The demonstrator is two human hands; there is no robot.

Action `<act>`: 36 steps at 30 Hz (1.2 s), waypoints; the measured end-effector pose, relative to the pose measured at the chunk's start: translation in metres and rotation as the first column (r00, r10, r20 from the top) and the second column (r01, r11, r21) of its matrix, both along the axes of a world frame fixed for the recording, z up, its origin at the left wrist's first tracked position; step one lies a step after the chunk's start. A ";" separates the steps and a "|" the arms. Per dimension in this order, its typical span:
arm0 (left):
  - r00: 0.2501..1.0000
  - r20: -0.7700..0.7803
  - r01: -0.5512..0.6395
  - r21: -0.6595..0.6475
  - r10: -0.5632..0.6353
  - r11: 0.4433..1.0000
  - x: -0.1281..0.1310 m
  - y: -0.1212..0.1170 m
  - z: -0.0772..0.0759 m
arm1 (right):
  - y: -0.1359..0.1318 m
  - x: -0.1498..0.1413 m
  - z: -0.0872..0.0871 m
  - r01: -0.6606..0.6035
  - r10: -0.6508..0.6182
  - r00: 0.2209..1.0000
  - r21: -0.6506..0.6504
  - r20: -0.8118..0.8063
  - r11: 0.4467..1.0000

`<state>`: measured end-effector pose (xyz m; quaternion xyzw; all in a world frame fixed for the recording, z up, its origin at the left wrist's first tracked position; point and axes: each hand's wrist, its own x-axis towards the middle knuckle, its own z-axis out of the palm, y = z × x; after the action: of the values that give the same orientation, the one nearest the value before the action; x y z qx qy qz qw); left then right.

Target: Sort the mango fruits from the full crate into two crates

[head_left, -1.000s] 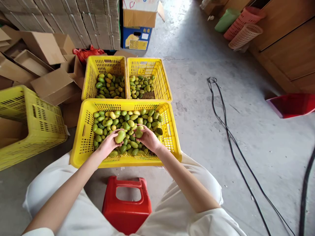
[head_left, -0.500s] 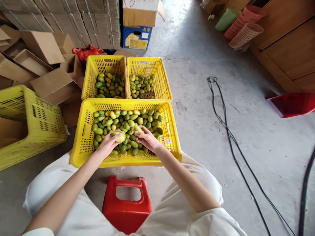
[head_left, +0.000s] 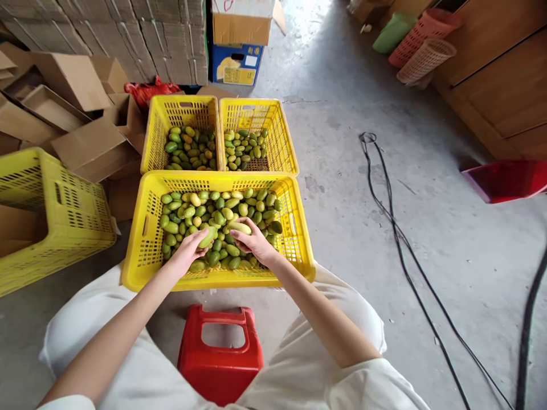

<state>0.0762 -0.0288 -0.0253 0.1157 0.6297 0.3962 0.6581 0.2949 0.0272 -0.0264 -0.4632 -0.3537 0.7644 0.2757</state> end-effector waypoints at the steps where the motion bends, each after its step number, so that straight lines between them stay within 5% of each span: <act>1: 1.000 -0.003 -0.008 -0.023 0.008 1.000 0.001 0.000 0.001 | 0.000 -0.001 0.000 0.005 -0.005 1.000 0.014 0.017 1.000; 8: 0.998 0.002 -0.063 -0.127 0.064 0.990 0.002 0.004 0.004 | -0.002 -0.003 -0.002 -0.054 0.052 0.997 0.052 0.048 0.997; 17: 0.999 0.015 -0.045 -0.111 0.047 0.993 0.001 0.001 0.000 | -0.004 -0.005 -0.004 0.111 -0.104 0.992 0.102 -0.065 0.989; 26: 0.998 0.020 -0.056 -0.107 0.058 0.993 0.004 0.000 0.003 | -0.005 -0.004 -0.008 0.062 -0.063 0.998 -0.045 -0.023 0.997; 31: 0.996 0.048 -0.066 -0.210 0.077 0.976 0.004 0.003 0.005 | -0.002 0.001 -0.029 0.049 -0.050 0.999 -0.184 0.004 0.982; 36: 0.996 0.052 -0.057 -0.249 0.072 0.967 0.004 0.002 0.007 | -0.001 0.009 -0.055 0.264 -0.236 0.964 -0.363 0.118 0.894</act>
<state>0.0804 -0.0263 -0.0186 0.0003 0.6575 0.3390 0.6729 0.3038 0.0261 -0.0815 -0.5758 -0.1480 0.7591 0.2652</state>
